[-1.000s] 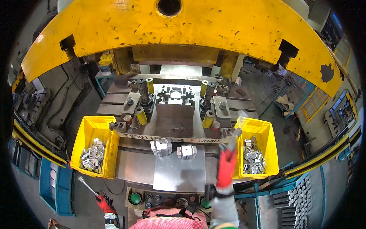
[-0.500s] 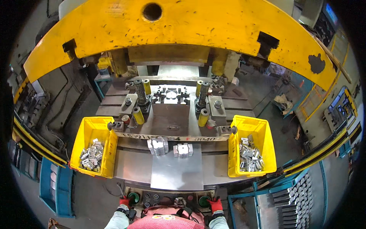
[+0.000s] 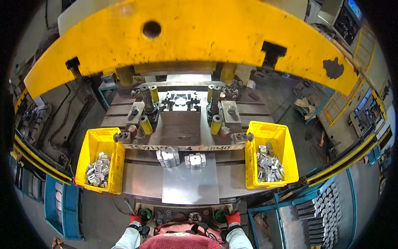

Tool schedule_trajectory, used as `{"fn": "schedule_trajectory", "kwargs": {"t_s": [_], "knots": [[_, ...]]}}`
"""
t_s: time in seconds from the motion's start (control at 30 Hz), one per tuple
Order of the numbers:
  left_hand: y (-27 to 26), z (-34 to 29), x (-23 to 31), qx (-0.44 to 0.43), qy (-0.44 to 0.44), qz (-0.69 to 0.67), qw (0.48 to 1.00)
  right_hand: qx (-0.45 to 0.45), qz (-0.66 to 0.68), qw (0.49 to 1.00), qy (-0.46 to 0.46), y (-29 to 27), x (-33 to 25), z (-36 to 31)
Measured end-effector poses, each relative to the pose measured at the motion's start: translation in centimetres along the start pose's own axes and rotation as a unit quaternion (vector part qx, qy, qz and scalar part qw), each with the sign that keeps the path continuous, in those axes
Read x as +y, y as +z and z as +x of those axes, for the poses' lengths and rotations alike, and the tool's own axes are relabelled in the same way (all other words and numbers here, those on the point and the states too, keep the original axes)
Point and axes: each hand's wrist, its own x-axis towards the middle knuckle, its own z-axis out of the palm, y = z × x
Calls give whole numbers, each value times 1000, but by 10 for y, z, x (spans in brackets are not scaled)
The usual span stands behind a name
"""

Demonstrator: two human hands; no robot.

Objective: Manually loading and unloading metal parts into an industrial press machine.

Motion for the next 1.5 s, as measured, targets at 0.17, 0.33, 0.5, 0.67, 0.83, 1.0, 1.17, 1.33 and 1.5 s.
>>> {"fn": "schedule_trajectory", "kwargs": {"t_s": [0.17, 0.33, 0.5, 0.67, 0.83, 1.0, 1.17, 1.33, 1.5], "knots": [[-3, 5, 0, -74, -24, -32, 996, 3, -23, 999, 28, -2, 1, 1], [-6, 65, -53, -82, -39, 25, 996, -11, 6, 1000, -25, 3, -8, -4], [16, 30, -25, -40, 17, -56, 997, 7, 13, 1000, 1, -10, -7, -6], [5, 38, -32, -43, 41, 36, 998, -2, 36, 999, -11, -5, -8, -7], [-36, 6, -47, -222, -10, -128, 967, -8, 364, 931, 20, -26, 4, -27], [-93, -29, -21, 149, 4, -326, 934, 380, 309, 871, -23, -71, 49, 14], [-115, -114, 194, -53, 276, -418, 864, 185, 376, 887, -195, -167, -172, -29], [-71, -163, 396, -399, 270, -337, 809, -64, 269, 865, -419, -153, -370, -56], [6, -143, 500, -499, 324, -172, 785, -174, 226, 844, -454, -96, -485, 2]]}}
